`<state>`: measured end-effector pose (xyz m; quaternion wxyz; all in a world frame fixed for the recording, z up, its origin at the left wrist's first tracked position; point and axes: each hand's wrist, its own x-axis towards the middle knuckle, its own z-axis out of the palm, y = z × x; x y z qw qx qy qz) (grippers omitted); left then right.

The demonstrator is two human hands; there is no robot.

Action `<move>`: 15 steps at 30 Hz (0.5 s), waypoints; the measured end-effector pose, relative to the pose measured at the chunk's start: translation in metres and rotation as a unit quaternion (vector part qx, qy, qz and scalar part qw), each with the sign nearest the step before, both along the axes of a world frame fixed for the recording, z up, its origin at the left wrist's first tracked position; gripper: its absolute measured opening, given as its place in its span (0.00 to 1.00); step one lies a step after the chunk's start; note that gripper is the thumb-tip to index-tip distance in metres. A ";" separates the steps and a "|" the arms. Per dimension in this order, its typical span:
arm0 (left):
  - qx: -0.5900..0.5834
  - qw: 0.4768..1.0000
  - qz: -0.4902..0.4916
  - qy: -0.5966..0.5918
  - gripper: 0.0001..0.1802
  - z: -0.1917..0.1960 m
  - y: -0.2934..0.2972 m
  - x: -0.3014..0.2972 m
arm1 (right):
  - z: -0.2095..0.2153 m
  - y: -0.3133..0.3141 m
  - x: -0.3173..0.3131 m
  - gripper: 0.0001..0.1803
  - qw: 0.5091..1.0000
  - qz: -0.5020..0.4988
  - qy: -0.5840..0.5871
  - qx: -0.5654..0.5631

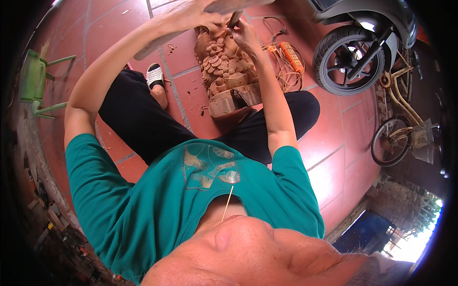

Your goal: The person sits on the floor and carves a wooden sculpture using a chisel and mallet. They repeatedly strike the chisel to shape the wood and occasionally brush away wood shavings.

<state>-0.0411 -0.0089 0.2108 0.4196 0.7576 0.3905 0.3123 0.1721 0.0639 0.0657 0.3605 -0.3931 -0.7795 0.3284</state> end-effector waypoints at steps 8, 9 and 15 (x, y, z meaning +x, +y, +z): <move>0.025 0.994 0.020 0.104 0.47 -0.007 0.004 -0.010 | -0.030 0.020 0.020 0.12 0.984 -0.041 0.136 -0.112; -0.010 0.999 0.000 0.033 0.47 -0.009 0.003 -0.012 | -0.033 0.023 0.025 0.11 0.976 -0.061 0.174 -0.118; 0.032 0.996 0.072 0.051 0.45 -0.007 -0.003 -0.030 | -0.009 0.008 0.023 0.13 0.975 -0.020 0.159 -0.151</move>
